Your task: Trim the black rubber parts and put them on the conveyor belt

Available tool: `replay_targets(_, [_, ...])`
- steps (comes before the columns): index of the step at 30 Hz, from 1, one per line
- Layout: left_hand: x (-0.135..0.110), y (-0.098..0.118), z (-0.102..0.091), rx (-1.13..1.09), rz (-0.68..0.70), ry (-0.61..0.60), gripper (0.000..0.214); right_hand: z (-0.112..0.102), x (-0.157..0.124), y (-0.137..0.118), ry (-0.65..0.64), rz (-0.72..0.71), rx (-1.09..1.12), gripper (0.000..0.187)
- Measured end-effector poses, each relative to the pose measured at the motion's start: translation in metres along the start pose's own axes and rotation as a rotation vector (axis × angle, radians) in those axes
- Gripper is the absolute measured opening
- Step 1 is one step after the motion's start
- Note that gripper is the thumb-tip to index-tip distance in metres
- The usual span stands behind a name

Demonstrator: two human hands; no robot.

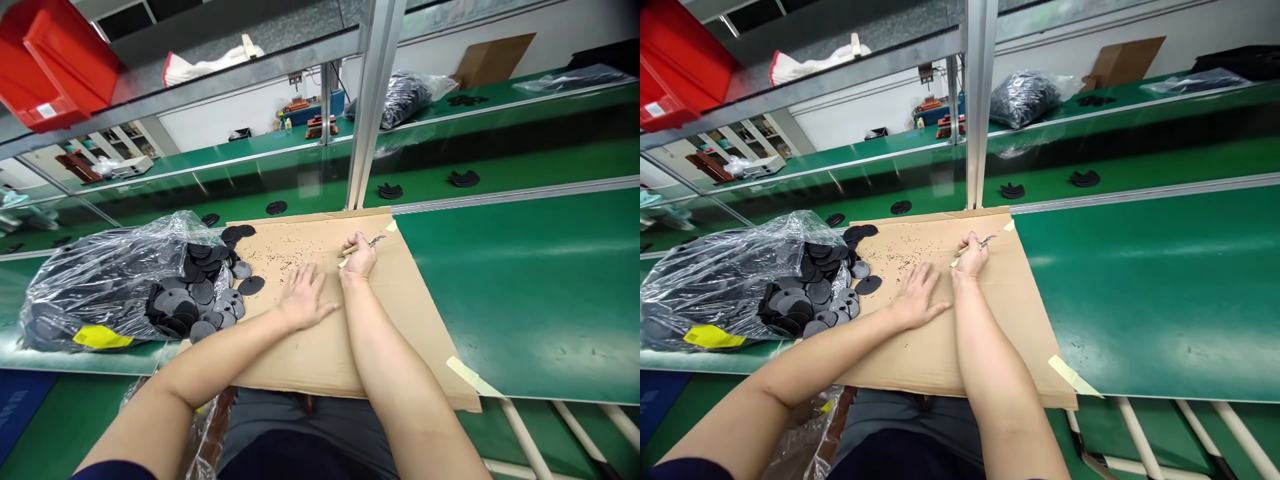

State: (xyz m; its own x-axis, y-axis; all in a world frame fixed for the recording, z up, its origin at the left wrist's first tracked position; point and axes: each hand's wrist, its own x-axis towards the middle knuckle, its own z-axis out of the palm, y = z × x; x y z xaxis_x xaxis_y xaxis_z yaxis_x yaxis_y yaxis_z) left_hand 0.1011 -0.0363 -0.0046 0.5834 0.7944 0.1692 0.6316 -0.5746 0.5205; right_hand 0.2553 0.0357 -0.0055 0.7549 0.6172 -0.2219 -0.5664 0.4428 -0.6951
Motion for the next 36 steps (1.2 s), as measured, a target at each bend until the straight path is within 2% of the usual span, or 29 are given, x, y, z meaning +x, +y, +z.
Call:
replay_targets(4, [0.044, -0.03, -0.021, 0.17, -0.141, 0.163, 0.069, 0.002, -0.003, -0.001, 0.015, 0.001, -0.014, 0.03])
replay_targets(7, [0.046, -0.037, -0.038, 0.187, -0.188, 0.238, 0.073, 0.002, -0.003, 0.0, 0.012, 0.009, -0.029, 0.031])
replay_targets(10, [0.015, -0.029, -0.049, 0.16, -0.134, 0.184, 0.076, 0.0, -0.002, 0.002, -0.002, 0.014, -0.051, 0.028])
replay_targets(13, [-0.035, -0.014, -0.053, 0.161, 0.015, 0.008, 0.084, -0.001, 0.0, 0.003, -0.013, 0.027, -0.047, 0.024])
replay_targets(16, [-0.075, -0.006, -0.046, 0.16, 0.123, -0.176, 0.097, 0.0, 0.0, 0.005, -0.005, 0.039, -0.028, 0.02])
replay_targets(18, [-0.084, -0.007, -0.038, 0.17, 0.134, -0.236, 0.102, 0.0, 0.0, 0.005, -0.007, 0.043, -0.035, 0.018])
replay_targets(20, [-0.075, -0.015, -0.03, 0.193, 0.104, -0.225, 0.102, 0.0, -0.002, 0.004, -0.014, 0.045, -0.048, 0.017])
replay_targets(23, [-0.035, -0.035, -0.028, 0.248, 0.046, -0.108, 0.097, 0.0, -0.005, 0.003, -0.015, 0.051, -0.044, 0.014])
replay_targets(26, [0.012, -0.057, -0.036, 0.312, -0.076, 0.093, 0.089, 0.001, -0.007, 0.001, -0.017, 0.058, -0.047, 0.014])
replay_targets(28, [0.033, -0.067, -0.044, 0.312, -0.131, 0.196, 0.086, 0.001, -0.008, 0.0, -0.013, 0.06, -0.057, 0.015])
replay_targets(30, [0.043, -0.07, -0.051, 0.267, -0.152, 0.28, 0.083, 0.002, -0.009, 0.0, -0.011, 0.061, -0.054, 0.015])
replay_targets(33, [0.04, -0.064, -0.059, 0.159, -0.113, 0.401, 0.076, 0.003, -0.009, 0.0, -0.02, 0.065, -0.035, 0.014])
replay_targets(36, [0.028, -0.059, -0.061, 0.016, -0.084, 0.547, 0.052, 0.003, -0.01, 0.0, -0.026, 0.07, -0.04, 0.014])
